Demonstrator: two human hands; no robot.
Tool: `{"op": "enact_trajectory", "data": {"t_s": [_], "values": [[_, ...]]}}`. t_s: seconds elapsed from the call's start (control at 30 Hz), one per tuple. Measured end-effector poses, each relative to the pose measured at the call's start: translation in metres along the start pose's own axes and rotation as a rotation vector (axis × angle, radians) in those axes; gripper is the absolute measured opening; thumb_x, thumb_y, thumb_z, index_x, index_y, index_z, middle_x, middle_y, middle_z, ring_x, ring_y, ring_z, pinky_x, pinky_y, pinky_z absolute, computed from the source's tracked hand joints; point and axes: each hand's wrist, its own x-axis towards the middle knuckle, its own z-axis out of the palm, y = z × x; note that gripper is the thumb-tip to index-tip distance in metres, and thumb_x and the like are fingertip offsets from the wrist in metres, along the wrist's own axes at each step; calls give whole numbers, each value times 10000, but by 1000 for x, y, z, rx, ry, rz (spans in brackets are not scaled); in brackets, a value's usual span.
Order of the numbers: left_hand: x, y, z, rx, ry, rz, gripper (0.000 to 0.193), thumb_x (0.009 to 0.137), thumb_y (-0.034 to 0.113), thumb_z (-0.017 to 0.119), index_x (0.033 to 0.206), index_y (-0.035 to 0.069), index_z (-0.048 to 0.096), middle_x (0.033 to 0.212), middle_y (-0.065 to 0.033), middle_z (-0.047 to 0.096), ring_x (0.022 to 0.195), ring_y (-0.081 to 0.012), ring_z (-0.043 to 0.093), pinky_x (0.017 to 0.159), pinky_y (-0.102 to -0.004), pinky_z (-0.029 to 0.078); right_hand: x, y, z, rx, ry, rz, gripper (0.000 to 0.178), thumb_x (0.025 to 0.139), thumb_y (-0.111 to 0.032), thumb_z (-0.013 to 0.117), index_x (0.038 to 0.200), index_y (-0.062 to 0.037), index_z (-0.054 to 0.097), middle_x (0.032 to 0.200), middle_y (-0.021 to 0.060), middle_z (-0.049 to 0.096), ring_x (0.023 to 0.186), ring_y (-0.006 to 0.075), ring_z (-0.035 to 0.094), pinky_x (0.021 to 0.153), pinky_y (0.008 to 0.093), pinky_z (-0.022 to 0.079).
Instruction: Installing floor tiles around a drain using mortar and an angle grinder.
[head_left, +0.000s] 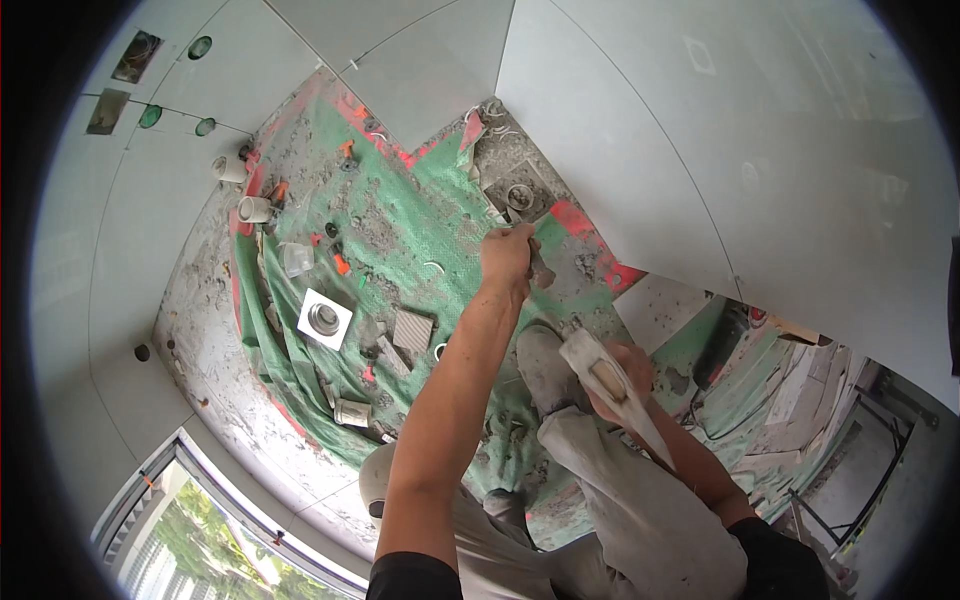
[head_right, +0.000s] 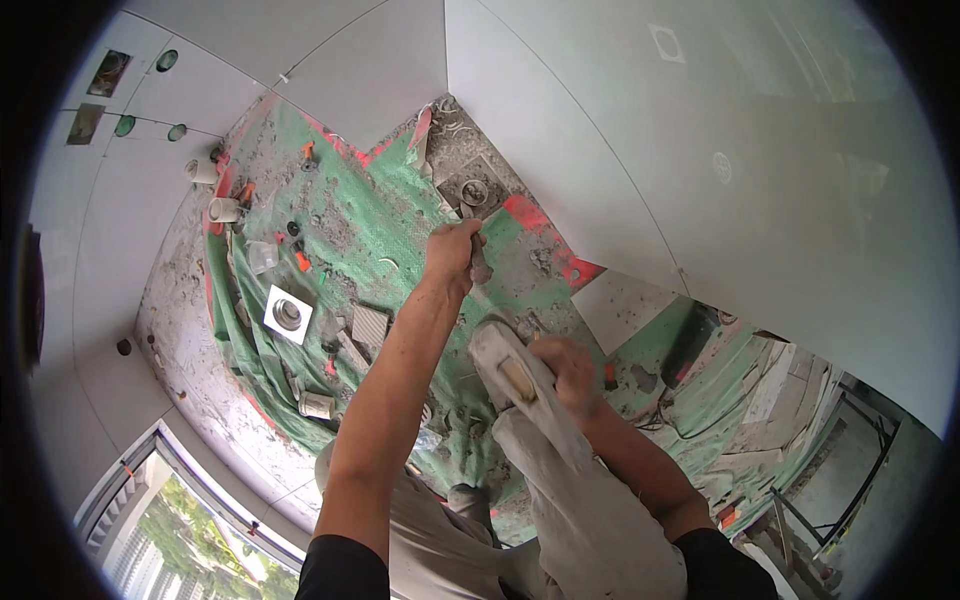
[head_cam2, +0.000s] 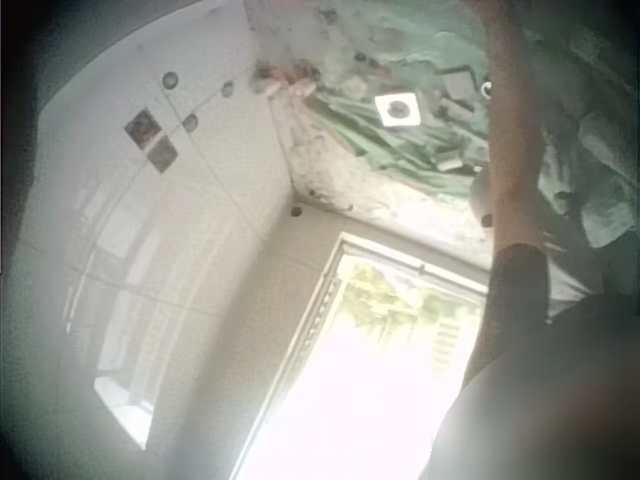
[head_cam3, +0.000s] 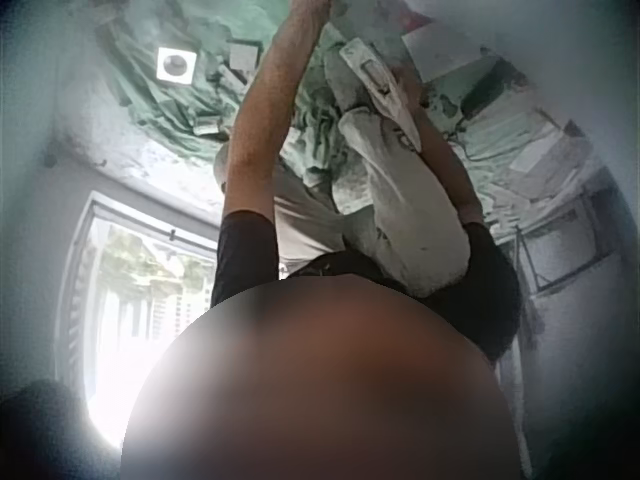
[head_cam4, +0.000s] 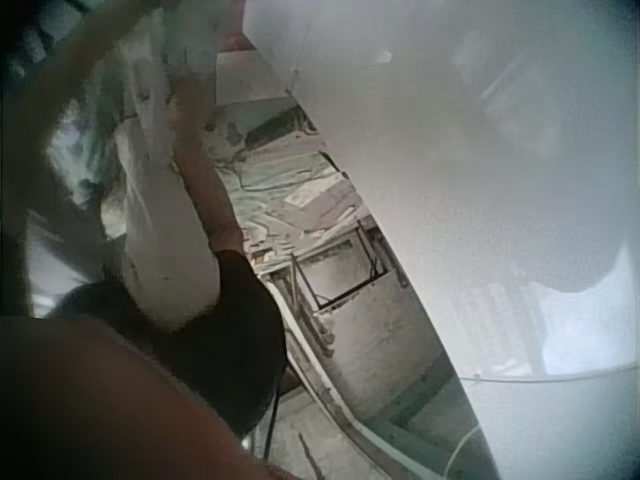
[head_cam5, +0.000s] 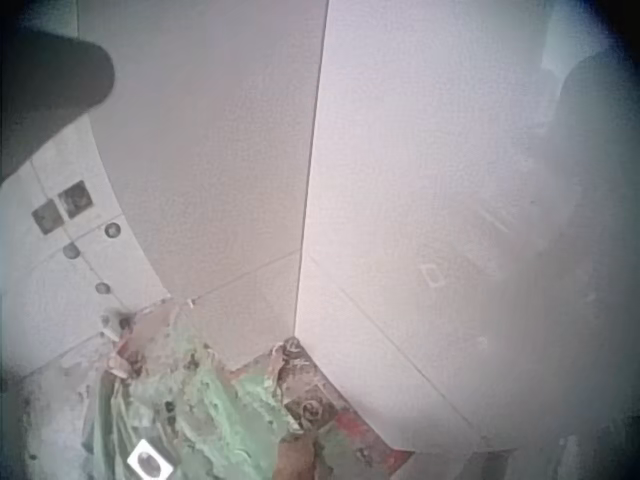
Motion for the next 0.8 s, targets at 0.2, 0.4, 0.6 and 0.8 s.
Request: {"op": "enact_trajectory", "data": {"t_s": [0.2, 0.4, 0.6, 0.8], "values": [[0, 2, -20, 14, -40, -6, 219, 1029, 220, 773, 994, 12, 714, 756, -46, 675, 565, -167, 595, 492, -365, 468, 13, -18, 2, 89, -235, 457, 269, 1010, -192, 829, 1153, -11, 690, 948, 162, 766, 808, 349, 780, 692, 443, 596], [-30, -12, -7, -152, -141, -60, 273, 1079, 253, 699, 1130, -15, 687, 783, -52, 671, 566, -177, 589, 503, -353, 460, 27, -34, -20, -41, -136, 219, 250, 1040, -189, 818, 1171, -15, 694, 875, 149, 748, 726, 340, 755, 646, 427, 569], [-17, -16, 0, -354, -210, -169, 296, 1126, 287, 624, 1213, 12, 689, 812, -71, 696, 539, -168, 576, 474, -336, 456, 30, -36, -18, 77, -127, 334, 260, 1059, -196, 806, 1208, -8, 706, 861, 139, 749, 710, 322, 754, 646, 407, 570], [-19, -14, 18, -279, -142, -160, 272, 1093, 253, 666, 1170, -8, 688, 804, -102, 701, 515, -209, 586, 478, -370, 479, 27, -33, -17, 85, -79, 348, 262, 1056, -196, 809, 1218, -11, 719, 857, 139, 752, 712, 311, 760, 639, 402, 567]]}}
